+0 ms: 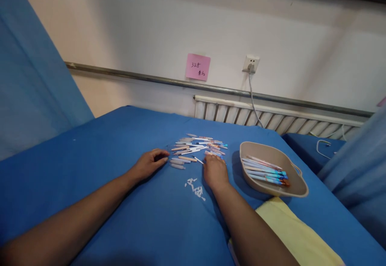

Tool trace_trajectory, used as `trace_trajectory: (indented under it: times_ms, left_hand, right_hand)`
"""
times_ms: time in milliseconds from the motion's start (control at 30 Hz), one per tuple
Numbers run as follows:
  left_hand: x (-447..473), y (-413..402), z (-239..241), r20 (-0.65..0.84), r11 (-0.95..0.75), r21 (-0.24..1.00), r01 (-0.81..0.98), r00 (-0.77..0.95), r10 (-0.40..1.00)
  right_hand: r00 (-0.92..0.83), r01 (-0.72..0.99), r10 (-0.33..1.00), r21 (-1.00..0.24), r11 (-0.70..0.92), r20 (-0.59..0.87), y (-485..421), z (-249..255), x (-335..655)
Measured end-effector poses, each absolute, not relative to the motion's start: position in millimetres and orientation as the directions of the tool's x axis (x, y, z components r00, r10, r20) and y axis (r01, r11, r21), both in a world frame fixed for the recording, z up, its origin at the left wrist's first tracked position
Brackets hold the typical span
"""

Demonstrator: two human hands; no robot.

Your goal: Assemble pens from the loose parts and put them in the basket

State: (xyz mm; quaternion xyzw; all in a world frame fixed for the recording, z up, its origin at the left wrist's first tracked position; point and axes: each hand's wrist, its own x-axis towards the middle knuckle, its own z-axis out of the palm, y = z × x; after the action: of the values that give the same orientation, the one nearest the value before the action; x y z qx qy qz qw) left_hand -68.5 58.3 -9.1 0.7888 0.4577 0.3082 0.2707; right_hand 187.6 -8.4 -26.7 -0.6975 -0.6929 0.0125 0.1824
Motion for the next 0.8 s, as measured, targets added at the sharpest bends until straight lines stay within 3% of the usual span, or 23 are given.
trace_trajectory:
  times_ms: [133, 367, 800]
  left_hand:
    - [-64.0, 57.0, -7.7, 0.243, -0.560, 0.553, 0.617, 0.524, 0.816]
    - [-63.1, 54.5, -5.5, 0.238, -0.578, 0.494, 0.650, 0.538, 0.809]
    - [-55.2, 45.7, -3.5, 0.312, -0.547, 0.626, 0.557, 0.464, 0.829]
  right_hand:
    - [0.017, 0.972, 0.972, -0.233, 0.039, 0.233, -9.6, -25.8, 187.3]
    - [-0.016, 0.981, 0.972, -0.183, 0.060, 0.234, -12.5, -22.7, 184.6]
    - [0.010, 0.973, 0.970, -0.225, 0.046, 0.243, -10.8, -22.9, 184.4]
